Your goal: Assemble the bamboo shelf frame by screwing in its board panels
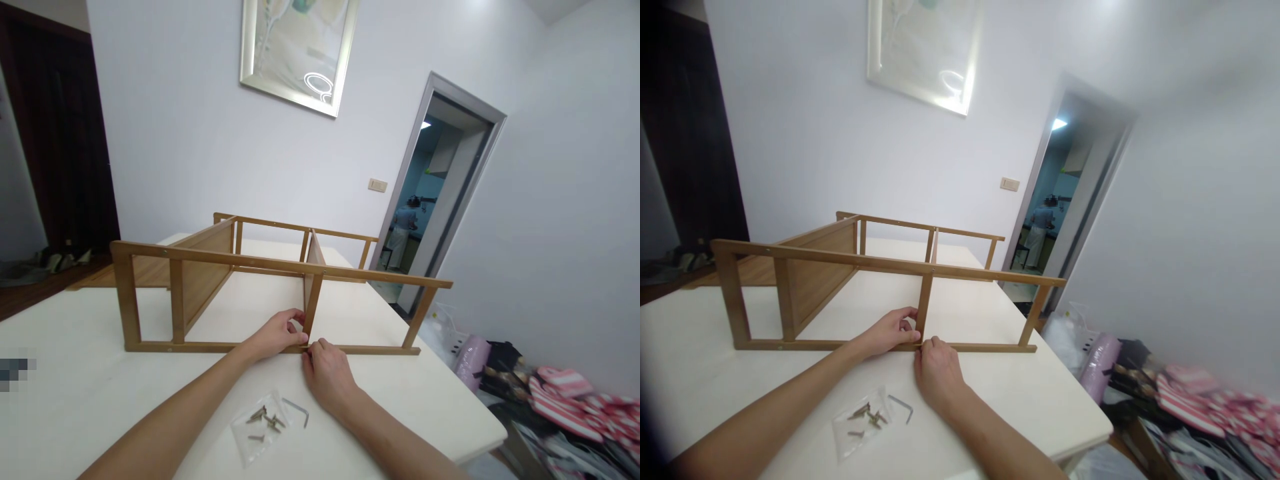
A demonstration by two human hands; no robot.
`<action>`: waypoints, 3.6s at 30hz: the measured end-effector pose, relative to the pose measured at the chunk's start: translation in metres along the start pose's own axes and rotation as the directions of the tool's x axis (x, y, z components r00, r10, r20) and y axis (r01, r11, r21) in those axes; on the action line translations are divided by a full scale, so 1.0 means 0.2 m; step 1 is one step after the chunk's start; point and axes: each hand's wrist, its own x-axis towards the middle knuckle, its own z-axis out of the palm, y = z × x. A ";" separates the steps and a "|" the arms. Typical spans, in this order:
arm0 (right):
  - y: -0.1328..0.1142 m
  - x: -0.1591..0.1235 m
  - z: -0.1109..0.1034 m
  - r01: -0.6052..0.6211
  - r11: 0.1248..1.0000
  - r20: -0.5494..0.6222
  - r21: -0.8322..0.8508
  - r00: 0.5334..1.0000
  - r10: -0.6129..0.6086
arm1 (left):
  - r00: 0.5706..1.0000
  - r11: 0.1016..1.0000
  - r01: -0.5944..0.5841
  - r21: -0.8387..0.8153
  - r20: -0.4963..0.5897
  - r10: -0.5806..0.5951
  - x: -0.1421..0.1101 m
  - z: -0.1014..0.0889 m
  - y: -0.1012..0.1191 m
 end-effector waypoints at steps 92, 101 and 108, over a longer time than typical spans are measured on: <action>-0.01 0.01 -0.02 -0.013 1.000 0.025 0.005 1.000 0.013 | 1.000 1.000 -0.016 -0.017 0.020 0.017 0.01 -0.01 -0.01; -0.01 0.00 -0.02 -0.028 0.998 0.012 0.057 1.000 0.028 | 1.000 1.000 -0.002 -0.010 0.017 0.002 0.00 -0.02 0.00; -0.01 0.01 -0.02 -0.009 1.000 0.042 0.011 0.999 0.008 | 1.000 1.000 -0.015 -0.008 0.017 0.015 0.01 -0.01 0.00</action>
